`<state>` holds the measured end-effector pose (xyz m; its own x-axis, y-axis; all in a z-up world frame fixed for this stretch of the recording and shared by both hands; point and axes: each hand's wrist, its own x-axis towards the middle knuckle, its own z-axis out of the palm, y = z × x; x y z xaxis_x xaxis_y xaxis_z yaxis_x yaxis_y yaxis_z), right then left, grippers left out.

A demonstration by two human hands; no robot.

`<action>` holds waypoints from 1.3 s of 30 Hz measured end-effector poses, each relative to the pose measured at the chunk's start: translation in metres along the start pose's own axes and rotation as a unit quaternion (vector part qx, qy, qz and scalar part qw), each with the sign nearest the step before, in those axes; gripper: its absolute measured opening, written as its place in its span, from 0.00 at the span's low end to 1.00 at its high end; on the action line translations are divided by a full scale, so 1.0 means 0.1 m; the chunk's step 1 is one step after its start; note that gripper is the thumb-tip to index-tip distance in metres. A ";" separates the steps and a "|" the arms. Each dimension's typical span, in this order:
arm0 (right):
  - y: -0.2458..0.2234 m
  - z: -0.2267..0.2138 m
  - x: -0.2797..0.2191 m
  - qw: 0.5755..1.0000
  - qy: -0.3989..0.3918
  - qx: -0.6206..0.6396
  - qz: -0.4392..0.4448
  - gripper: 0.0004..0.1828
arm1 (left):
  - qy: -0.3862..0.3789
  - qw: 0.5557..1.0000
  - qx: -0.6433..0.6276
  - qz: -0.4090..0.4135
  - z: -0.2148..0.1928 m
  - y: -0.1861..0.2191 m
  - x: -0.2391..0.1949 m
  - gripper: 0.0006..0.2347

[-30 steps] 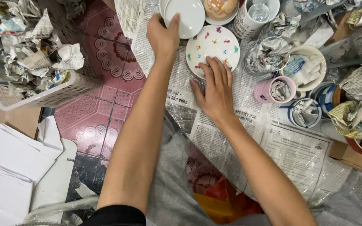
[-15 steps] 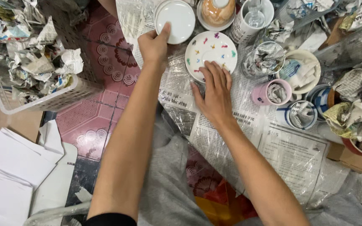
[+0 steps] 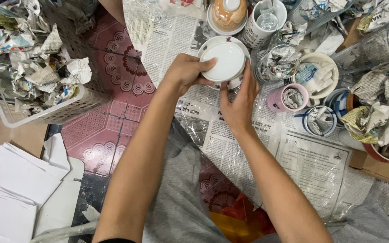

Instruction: The person sits on the floor and repeatedly folds newspaper sheets, then places them inside various cups, bowls, and plates. The person handles each item one at a time, folding the paper and inserting it into the dishware.

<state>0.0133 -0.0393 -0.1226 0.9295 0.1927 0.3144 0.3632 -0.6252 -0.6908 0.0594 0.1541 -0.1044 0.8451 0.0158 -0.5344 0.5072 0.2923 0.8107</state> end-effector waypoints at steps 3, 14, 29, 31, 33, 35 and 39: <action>0.04 0.01 0.00 1.000 0.003 -0.005 -0.002 0.46 | 0.005 1.000 0.010 0.021 0.07 -0.04 0.03 0.19; 0.06 0.05 0.02 0.998 0.007 -0.054 -0.034 0.36 | 0.021 0.999 0.030 0.019 0.04 -0.05 0.11 0.17; 0.00 0.03 0.02 0.999 0.034 0.035 -0.003 0.29 | 0.107 0.982 0.125 0.096 0.21 0.01 -0.06 0.16; -0.03 0.03 0.03 0.997 0.045 0.053 0.020 0.32 | 0.130 0.969 0.186 0.100 0.26 0.06 -0.10 0.18; -0.05 0.02 0.01 0.989 0.027 0.136 0.047 0.40 | 0.128 0.965 0.197 0.113 0.30 0.10 -0.14 0.18; -0.07 0.00 0.02 0.988 0.022 0.145 0.039 0.43 | 0.130 0.962 0.211 0.117 0.33 0.14 -0.16 0.18; -0.07 -0.01 0.04 0.999 0.007 0.032 -0.005 0.34 | 0.145 0.951 0.233 0.141 0.36 0.18 -0.22 0.17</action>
<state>0.0140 -0.0346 -0.1159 0.9252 0.1871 0.3302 0.3757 -0.5741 -0.7275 0.0559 0.1247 -0.0697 0.9113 0.3127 -0.2680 0.3434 -0.2180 0.9135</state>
